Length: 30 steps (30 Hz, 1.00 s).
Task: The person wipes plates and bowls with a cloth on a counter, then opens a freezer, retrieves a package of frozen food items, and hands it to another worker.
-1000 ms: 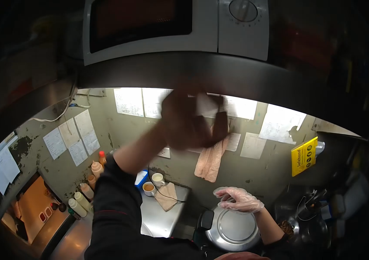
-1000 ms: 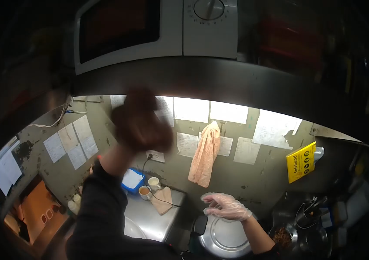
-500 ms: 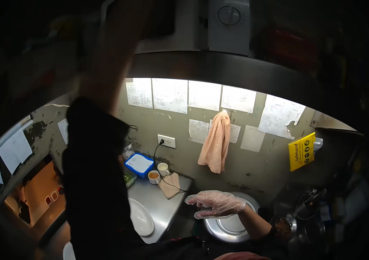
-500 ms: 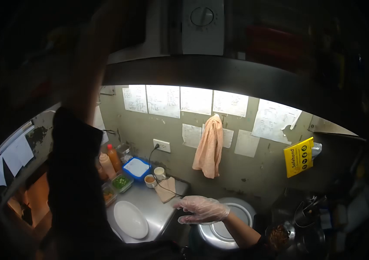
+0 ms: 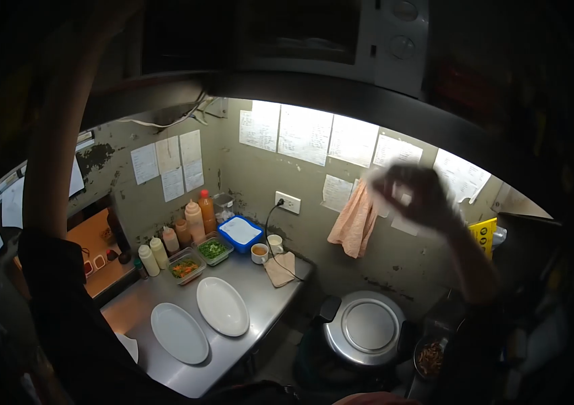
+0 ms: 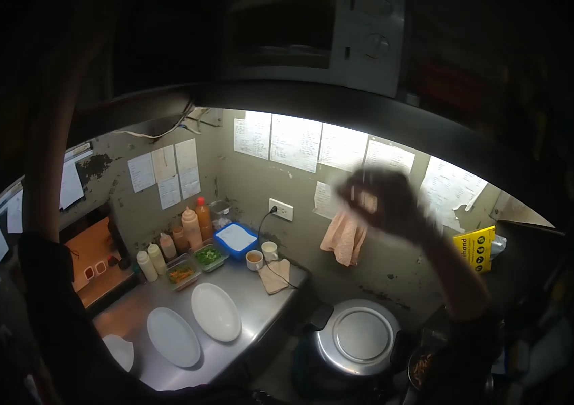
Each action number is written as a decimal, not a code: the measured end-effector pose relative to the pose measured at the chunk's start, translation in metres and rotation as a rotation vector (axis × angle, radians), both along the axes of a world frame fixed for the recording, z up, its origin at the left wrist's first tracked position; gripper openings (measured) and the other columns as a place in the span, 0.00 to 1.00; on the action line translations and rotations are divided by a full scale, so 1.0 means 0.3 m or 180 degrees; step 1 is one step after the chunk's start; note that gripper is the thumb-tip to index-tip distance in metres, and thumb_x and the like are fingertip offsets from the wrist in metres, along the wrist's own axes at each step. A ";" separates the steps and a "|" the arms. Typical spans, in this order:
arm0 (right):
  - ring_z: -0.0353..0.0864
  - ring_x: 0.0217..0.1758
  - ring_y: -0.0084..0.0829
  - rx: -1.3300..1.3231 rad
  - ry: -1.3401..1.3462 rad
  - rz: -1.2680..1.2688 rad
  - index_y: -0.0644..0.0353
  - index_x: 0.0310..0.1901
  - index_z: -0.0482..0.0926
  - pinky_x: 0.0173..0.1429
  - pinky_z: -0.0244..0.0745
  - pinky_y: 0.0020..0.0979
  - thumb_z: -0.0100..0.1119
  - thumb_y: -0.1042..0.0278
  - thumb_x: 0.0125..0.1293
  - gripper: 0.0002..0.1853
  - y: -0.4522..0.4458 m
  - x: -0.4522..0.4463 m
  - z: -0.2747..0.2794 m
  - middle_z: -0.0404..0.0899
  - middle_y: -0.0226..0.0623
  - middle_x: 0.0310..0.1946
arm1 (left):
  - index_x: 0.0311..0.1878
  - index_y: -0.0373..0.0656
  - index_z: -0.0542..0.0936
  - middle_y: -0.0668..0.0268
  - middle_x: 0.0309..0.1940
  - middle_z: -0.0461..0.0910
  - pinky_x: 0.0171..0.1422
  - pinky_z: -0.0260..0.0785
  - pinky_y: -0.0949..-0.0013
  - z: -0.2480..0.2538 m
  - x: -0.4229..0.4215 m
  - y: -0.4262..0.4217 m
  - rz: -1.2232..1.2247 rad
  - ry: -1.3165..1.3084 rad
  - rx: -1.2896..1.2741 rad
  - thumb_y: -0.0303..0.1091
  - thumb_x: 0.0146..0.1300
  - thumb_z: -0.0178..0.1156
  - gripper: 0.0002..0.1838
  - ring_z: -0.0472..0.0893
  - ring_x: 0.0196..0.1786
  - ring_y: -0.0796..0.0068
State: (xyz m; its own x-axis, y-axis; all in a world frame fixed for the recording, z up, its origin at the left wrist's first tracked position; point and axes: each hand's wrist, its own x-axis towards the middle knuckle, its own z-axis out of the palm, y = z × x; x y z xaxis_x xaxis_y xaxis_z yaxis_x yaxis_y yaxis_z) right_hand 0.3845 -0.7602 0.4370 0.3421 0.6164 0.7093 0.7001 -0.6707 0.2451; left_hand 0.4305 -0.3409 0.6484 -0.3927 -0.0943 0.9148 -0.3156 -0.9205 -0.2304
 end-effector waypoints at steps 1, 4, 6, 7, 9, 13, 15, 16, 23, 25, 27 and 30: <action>0.79 0.23 0.27 0.0177 -0.0147 -0.0237 0.56 0.32 0.80 0.31 0.75 0.29 0.60 0.65 0.61 0.05 0.054 0.034 0.110 0.79 0.33 0.23 | 0.58 0.40 0.75 0.55 0.50 0.77 0.60 0.67 0.64 -0.040 -0.004 0.028 0.0406 -0.0116 -0.0076 0.32 0.64 0.55 0.19 0.77 0.55 0.60; 0.80 0.28 0.28 0.0187 -0.1220 -0.0088 0.55 0.42 0.80 0.31 0.75 0.29 0.58 0.62 0.63 0.10 0.193 0.217 0.420 0.80 0.35 0.30 | 0.62 0.42 0.70 0.54 0.58 0.70 0.65 0.62 0.62 -0.271 0.029 0.083 0.0635 0.0028 -0.0015 0.37 0.66 0.53 0.22 0.71 0.61 0.58; 0.80 0.34 0.29 0.0288 -0.0149 0.0382 0.58 0.40 0.80 0.40 0.75 0.30 0.57 0.68 0.61 0.08 0.218 0.596 0.664 0.81 0.38 0.33 | 0.64 0.42 0.66 0.54 0.63 0.66 0.68 0.59 0.60 -0.419 -0.016 0.140 0.0841 0.0030 0.0039 0.40 0.67 0.51 0.24 0.67 0.65 0.56; 0.80 0.36 0.31 0.0442 0.0509 0.0684 0.59 0.39 0.80 0.43 0.75 0.31 0.56 0.70 0.60 0.08 0.222 0.765 0.755 0.81 0.39 0.35 | 0.52 0.43 0.72 0.57 0.52 0.74 0.50 0.71 0.55 -0.489 -0.119 0.070 0.0124 -0.0068 0.0620 0.33 0.59 0.60 0.17 0.75 0.52 0.54; 0.81 0.41 0.35 0.0201 0.0560 -0.0052 0.59 0.41 0.80 0.46 0.76 0.36 0.54 0.64 0.62 0.11 0.316 0.914 0.768 0.81 0.40 0.37 | 0.58 0.43 0.72 0.53 0.60 0.67 0.63 0.62 0.52 -0.733 -0.181 0.062 -0.0151 0.0662 0.0542 0.30 0.58 0.57 0.22 0.69 0.60 0.52; 0.80 0.51 0.39 -0.0203 -0.1016 -0.2638 0.59 0.47 0.80 0.53 0.76 0.41 0.52 0.56 0.65 0.17 0.515 1.029 0.719 0.81 0.43 0.44 | 0.44 0.56 0.84 0.66 0.48 0.74 0.61 0.63 0.55 -0.972 -0.330 0.112 -0.0204 0.1462 0.1689 0.29 0.49 0.62 0.16 0.72 0.56 0.66; 0.79 0.50 0.42 -0.0177 -0.1009 -0.2570 0.58 0.43 0.82 0.58 0.73 0.42 0.50 0.64 0.62 0.13 0.531 1.007 0.680 0.80 0.46 0.45 | 0.50 0.61 0.81 0.71 0.52 0.73 0.66 0.59 0.60 -1.036 -0.335 0.172 -0.0672 0.2111 0.1597 0.30 0.53 0.62 0.20 0.72 0.57 0.71; 0.79 0.50 0.43 -0.0354 -0.1084 -0.2574 0.57 0.43 0.82 0.58 0.72 0.42 0.50 0.64 0.62 0.13 0.542 0.996 0.690 0.80 0.46 0.45 | 0.48 0.59 0.81 0.69 0.52 0.73 0.64 0.61 0.60 -1.047 -0.323 0.205 -0.0759 0.2329 0.1537 0.28 0.53 0.62 0.19 0.72 0.57 0.69; 0.78 0.51 0.44 -0.1096 -0.1593 -0.2647 0.56 0.45 0.81 0.59 0.70 0.42 0.49 0.63 0.63 0.14 0.532 0.883 0.847 0.80 0.46 0.46 | 0.41 0.46 0.80 0.60 0.45 0.74 0.50 0.71 0.63 -1.054 -0.159 0.322 -0.1770 0.2896 0.0580 0.23 0.49 0.60 0.14 0.76 0.50 0.62; 0.78 0.51 0.43 -0.0816 -0.1775 -0.2197 0.56 0.47 0.79 0.59 0.70 0.41 0.49 0.63 0.63 0.14 0.517 0.831 0.824 0.79 0.47 0.45 | 0.41 0.45 0.80 0.59 0.44 0.74 0.50 0.71 0.64 -1.072 -0.112 0.301 -0.2062 0.2917 0.0339 0.23 0.49 0.60 0.13 0.76 0.49 0.63; 0.76 0.54 0.43 -0.0552 -0.1251 -0.1894 0.55 0.51 0.77 0.60 0.69 0.41 0.51 0.60 0.64 0.16 0.500 0.824 0.841 0.77 0.46 0.49 | 0.42 0.40 0.78 0.58 0.43 0.74 0.50 0.70 0.68 -1.092 -0.064 0.263 -0.2560 0.3127 -0.0032 0.23 0.51 0.58 0.13 0.75 0.50 0.67; 0.73 0.57 0.38 -0.1012 -0.1788 -0.1494 0.57 0.54 0.74 0.62 0.67 0.39 0.53 0.61 0.65 0.18 0.534 0.784 0.761 0.74 0.43 0.54 | 0.46 0.38 0.76 0.60 0.49 0.72 0.52 0.70 0.69 -1.133 0.022 0.176 -0.4067 0.3894 -0.1012 0.24 0.52 0.58 0.15 0.74 0.53 0.70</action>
